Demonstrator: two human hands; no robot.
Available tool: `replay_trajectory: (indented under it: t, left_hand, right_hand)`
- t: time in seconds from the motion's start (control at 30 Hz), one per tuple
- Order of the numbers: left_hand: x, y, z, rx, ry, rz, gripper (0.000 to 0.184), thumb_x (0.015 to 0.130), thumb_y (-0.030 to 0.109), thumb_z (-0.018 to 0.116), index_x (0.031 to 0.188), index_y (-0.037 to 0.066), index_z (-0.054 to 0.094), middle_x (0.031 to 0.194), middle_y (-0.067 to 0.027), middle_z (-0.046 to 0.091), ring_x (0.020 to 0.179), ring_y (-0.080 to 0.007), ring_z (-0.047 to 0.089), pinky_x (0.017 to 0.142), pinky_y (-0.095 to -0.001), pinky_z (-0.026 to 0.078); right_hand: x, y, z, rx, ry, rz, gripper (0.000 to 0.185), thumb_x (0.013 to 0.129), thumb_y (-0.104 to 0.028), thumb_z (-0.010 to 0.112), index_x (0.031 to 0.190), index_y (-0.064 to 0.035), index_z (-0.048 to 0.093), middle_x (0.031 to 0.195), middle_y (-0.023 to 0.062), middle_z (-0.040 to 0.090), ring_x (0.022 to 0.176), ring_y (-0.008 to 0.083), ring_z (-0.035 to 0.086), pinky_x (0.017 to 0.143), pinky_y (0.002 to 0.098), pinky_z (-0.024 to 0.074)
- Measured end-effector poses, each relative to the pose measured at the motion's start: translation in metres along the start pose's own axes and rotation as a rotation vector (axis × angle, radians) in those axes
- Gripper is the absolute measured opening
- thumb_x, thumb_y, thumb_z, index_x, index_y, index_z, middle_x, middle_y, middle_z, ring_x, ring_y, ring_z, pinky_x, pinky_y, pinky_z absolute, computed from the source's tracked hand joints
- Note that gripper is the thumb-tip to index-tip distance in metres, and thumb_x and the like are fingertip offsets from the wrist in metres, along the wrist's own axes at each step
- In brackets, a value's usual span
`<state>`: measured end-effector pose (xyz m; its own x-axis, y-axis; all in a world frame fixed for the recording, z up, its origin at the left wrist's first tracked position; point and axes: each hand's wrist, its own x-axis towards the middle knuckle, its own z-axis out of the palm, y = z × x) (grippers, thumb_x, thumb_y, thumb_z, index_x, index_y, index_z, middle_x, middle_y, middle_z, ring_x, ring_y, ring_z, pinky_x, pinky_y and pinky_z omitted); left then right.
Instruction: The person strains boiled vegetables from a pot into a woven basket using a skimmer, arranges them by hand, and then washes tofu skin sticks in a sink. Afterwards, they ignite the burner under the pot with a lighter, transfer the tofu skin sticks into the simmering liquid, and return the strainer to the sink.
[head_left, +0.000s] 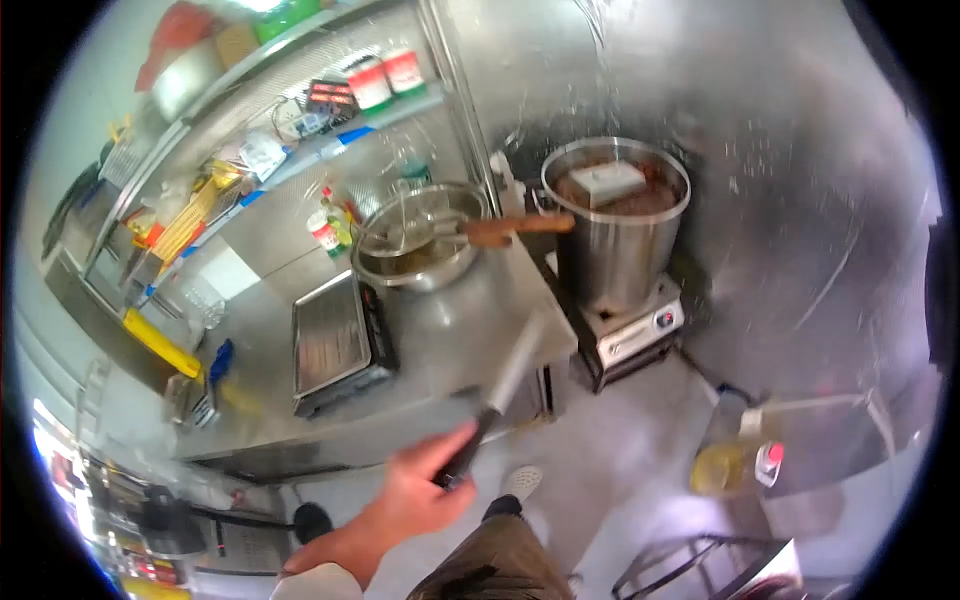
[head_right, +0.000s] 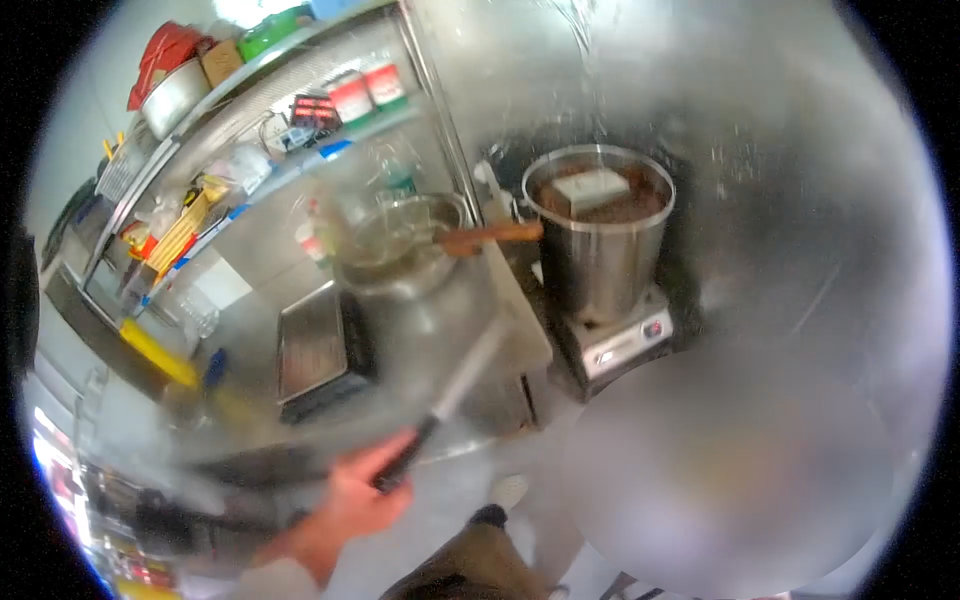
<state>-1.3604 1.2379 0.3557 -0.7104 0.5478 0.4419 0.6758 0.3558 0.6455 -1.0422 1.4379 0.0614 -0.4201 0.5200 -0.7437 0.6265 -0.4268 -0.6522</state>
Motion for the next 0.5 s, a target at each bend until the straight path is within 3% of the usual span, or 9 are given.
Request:
replay_trajectory:
  t: [0.03,0.07,0.17,0.2,0.23,0.3,0.37,0.5]
  left_hand:
    - [0.023,-0.006,-0.021,0.018,0.064,-0.081,0.055,0.067,0.006,0.065,0.120,-0.002,0.054,0.094,-0.0195,0.063,0.083,-0.0263,0.064,0.075,-0.0332,0.049]
    - [0.059,-0.017,-0.042,0.122,0.163,0.123,0.055,0.067,0.006,0.066,0.120,-0.004,0.053,0.097,-0.0210,0.062,0.086,-0.0307,0.063,0.077,-0.0360,0.050]
    - [0.170,-0.060,-0.076,0.334,0.315,0.193,0.059,0.067,0.010,0.065,0.121,-0.004,0.049,0.097,-0.0229,0.060,0.087,-0.0390,0.060,0.076,-0.0408,0.050]
    - [0.213,-0.085,-0.083,0.397,0.335,0.244,0.058,0.068,0.013,0.066,0.121,-0.003,0.049,0.092,-0.0221,0.059,0.082,-0.0391,0.060,0.072,-0.0426,0.050]
    - [0.258,-0.104,-0.089,0.377,0.292,0.149,0.056,0.070,0.016,0.066,0.120,-0.002,0.050,0.089,-0.0221,0.058,0.079,-0.0391,0.059,0.070,-0.0447,0.049]
    - [0.352,-0.152,-0.098,0.569,0.284,0.137,0.050,0.073,0.022,0.064,0.117,0.002,0.053,0.088,-0.0222,0.060,0.082,-0.0392,0.060,0.073,-0.0456,0.050]
    - [0.435,-0.180,-0.106,0.646,0.179,0.061,0.037,0.075,0.028,0.064,0.104,0.005,0.059,0.090,-0.0226,0.062,0.086,-0.0386,0.060,0.076,-0.0473,0.049]
    - [0.553,-0.238,-0.097,0.759,0.058,-0.045,0.032,0.077,0.032,0.064,0.093,0.005,0.065,0.092,-0.0167,0.065,0.087,-0.0341,0.062,0.079,-0.0436,0.050]
  right_hand:
    - [0.015,-0.036,0.013,-0.010,0.032,-0.042,0.040,0.088,-0.029,0.047,0.117,-0.0032,0.055,0.101,0.0155,0.063,0.099,0.0245,0.057,0.089,0.0349,0.0432]
    - [0.030,-0.066,0.024,-0.025,0.046,-0.078,0.040,0.088,-0.030,0.047,0.116,-0.0031,0.055,0.100,0.0156,0.063,0.098,0.0248,0.057,0.088,0.0351,0.0433]
    - [0.064,-0.135,0.056,-0.069,0.103,-0.144,0.040,0.087,-0.033,0.048,0.112,-0.0030,0.056,0.098,0.0159,0.064,0.096,0.0257,0.058,0.087,0.0358,0.0438]
    - [0.073,-0.151,0.066,-0.087,0.126,-0.148,0.040,0.087,-0.033,0.048,0.111,-0.0029,0.057,0.097,0.0160,0.064,0.095,0.0260,0.058,0.086,0.0360,0.0439]
    - [0.079,-0.162,0.073,-0.106,0.151,-0.141,0.040,0.087,-0.034,0.048,0.110,-0.0029,0.057,0.097,0.0161,0.064,0.094,0.0262,0.058,0.086,0.0362,0.0441]
    - [0.084,-0.178,0.087,-0.142,0.203,-0.108,0.040,0.087,-0.036,0.048,0.107,-0.0028,0.058,0.095,0.0164,0.064,0.093,0.0268,0.059,0.084,0.0367,0.0444]
    - [0.082,-0.181,0.095,-0.162,0.248,-0.055,0.041,0.086,-0.038,0.049,0.105,-0.0027,0.059,0.094,0.0166,0.064,0.091,0.0274,0.059,0.083,0.0371,0.0447]
    - [0.073,-0.172,0.106,-0.169,0.324,0.054,0.042,0.086,-0.041,0.049,0.100,-0.0024,0.061,0.091,0.0170,0.065,0.088,0.0285,0.060,0.081,0.0380,0.0453]
